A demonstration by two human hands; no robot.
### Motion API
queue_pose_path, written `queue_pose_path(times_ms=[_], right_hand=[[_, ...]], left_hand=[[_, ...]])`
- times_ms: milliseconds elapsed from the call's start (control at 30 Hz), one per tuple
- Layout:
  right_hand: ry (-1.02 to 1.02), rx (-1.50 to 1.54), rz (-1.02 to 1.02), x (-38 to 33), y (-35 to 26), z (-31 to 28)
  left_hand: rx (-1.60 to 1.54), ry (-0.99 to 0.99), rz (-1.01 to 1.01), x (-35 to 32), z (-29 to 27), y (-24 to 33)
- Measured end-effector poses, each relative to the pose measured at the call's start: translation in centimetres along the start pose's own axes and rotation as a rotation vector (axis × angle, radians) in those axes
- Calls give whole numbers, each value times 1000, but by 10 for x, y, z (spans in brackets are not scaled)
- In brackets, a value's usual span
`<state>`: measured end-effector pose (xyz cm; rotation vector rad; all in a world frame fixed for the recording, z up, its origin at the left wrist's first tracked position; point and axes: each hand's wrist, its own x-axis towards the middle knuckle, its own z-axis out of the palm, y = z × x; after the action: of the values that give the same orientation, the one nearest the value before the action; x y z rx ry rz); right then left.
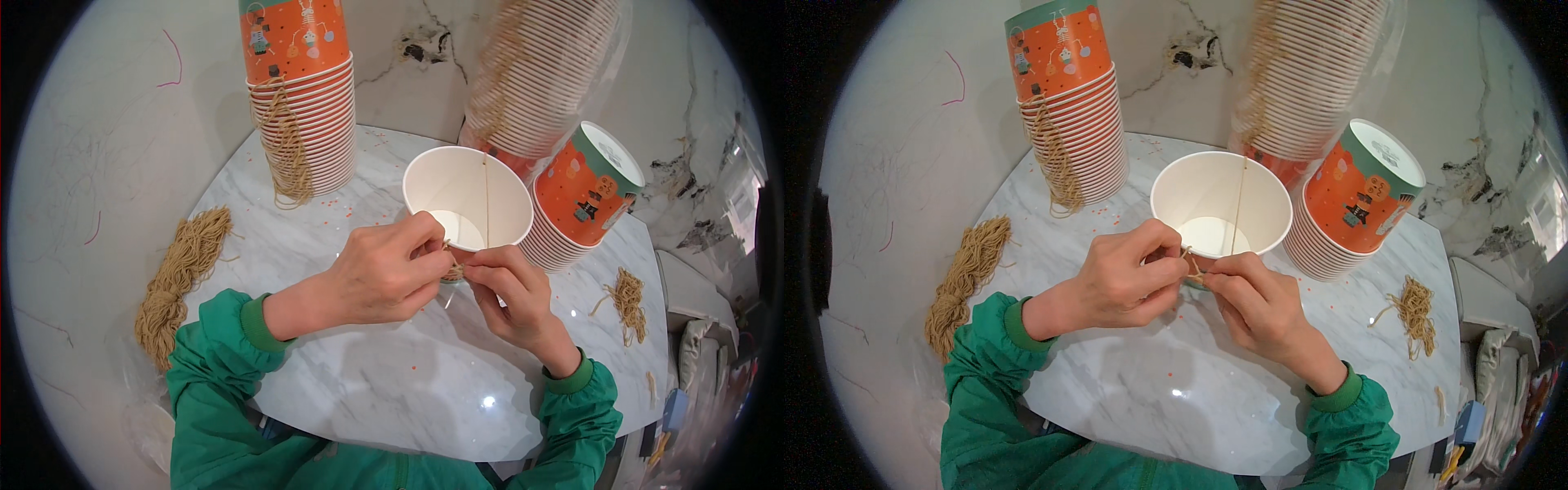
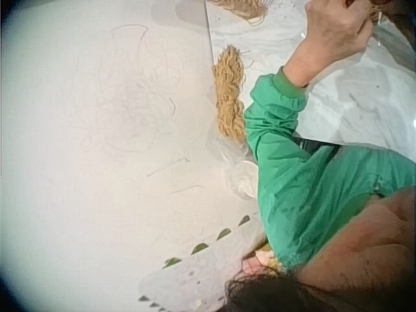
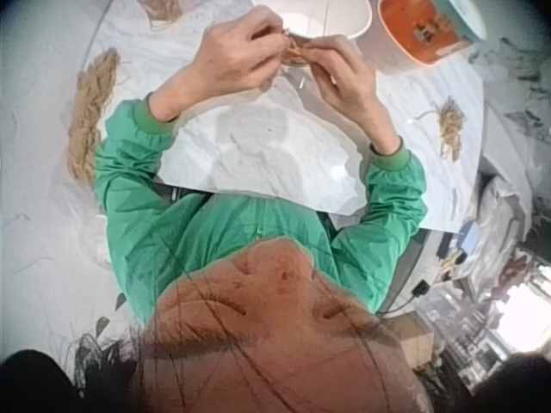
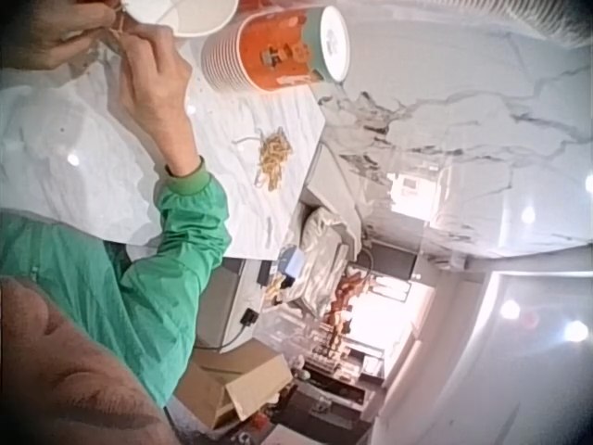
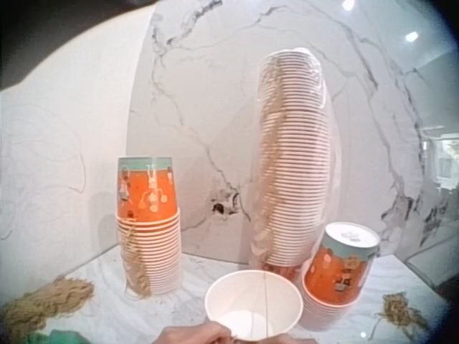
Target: Threading a string handle through pre-punched holes in a paper bucket and tying knots to secure it.
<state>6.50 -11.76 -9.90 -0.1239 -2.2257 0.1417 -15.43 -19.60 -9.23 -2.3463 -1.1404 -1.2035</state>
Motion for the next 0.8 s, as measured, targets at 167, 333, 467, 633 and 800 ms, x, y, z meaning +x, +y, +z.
queue_pose_path(times_ms=[167, 333, 467, 633, 800], right_hand=[[1, 0, 0, 0, -1, 0], [8, -11, -4, 1, -1, -1], [5, 32, 16, 2, -2, -2], [8, 83, 34, 3, -3, -3], [-9, 126, 39, 3, -4, -3]], left_hand=[[9, -6, -6, -1, -2, -2], [6, 7, -27, -1, -2, -5], [-10, 13, -6, -3, -1, -8], [-15, 11, -20, -2, -1, -7], [-6, 2, -44, 1, -5, -3]])
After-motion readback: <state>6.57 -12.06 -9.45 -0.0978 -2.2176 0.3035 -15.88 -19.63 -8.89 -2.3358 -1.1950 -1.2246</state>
